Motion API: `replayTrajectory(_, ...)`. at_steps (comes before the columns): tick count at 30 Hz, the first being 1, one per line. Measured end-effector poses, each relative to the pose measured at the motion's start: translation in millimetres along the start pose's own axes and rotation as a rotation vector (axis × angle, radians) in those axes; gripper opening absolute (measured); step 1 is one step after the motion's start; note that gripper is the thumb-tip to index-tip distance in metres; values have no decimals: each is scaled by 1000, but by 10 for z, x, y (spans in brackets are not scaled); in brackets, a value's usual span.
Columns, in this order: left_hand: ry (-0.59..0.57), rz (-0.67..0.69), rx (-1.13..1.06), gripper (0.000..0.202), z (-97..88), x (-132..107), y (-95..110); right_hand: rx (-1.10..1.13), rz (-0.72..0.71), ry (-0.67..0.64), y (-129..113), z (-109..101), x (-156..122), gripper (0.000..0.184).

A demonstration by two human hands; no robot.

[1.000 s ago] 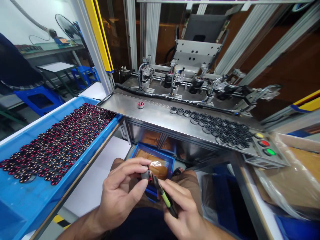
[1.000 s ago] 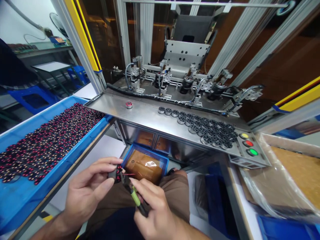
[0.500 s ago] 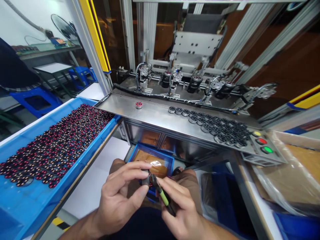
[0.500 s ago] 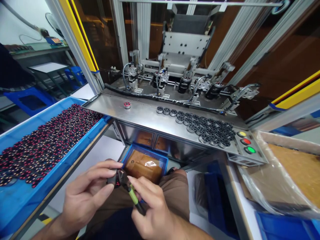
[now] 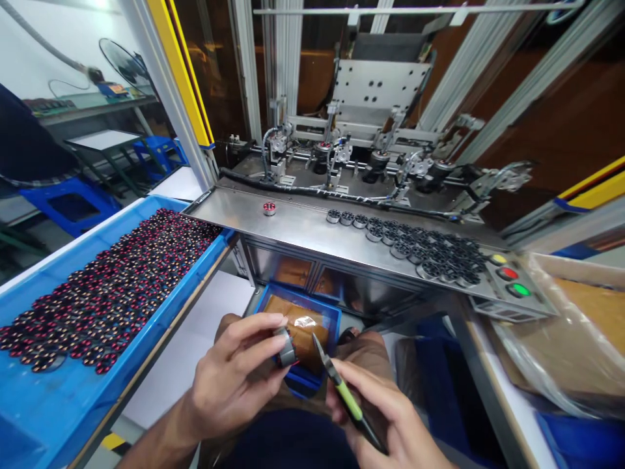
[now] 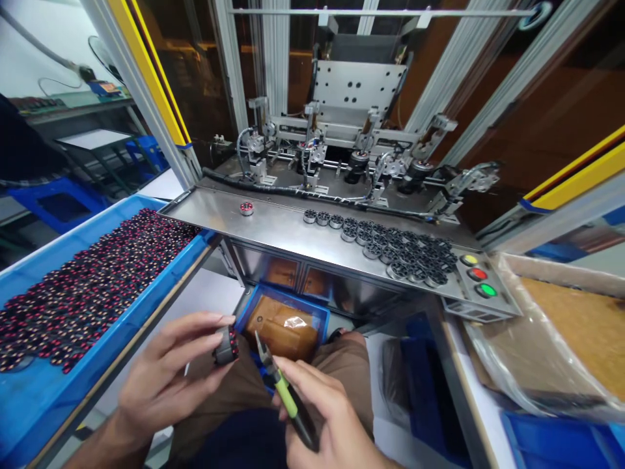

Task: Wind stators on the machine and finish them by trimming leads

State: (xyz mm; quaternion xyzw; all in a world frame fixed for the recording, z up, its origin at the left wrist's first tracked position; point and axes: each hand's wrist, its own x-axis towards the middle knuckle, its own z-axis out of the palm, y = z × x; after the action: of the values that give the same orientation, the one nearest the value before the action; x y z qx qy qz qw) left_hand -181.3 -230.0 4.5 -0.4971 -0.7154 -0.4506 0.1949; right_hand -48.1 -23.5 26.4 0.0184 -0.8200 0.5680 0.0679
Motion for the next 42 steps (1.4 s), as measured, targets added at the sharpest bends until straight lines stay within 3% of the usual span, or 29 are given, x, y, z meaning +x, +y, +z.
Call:
replayTrajectory(7,-73,40,148,44,-7,6,22,165,109,-162,-168,-102,-36,62)
replayTrajectory(11,-68,85,90,53,-7,19,32,184,146,-214,-188,-110,1,57)
replayTrajectory(20,37,125,-65,75,-20,84,37,247,223,-211,-76,-47,-68,60)
replayTrajectory(33,44,107,-86,65,-26,107,36,278,98,-163,-36,-20,-76,66)
replayTrajectory(42,57,54,-141,67,-16,87,49,232,155,-174,-55,1,-28,60)
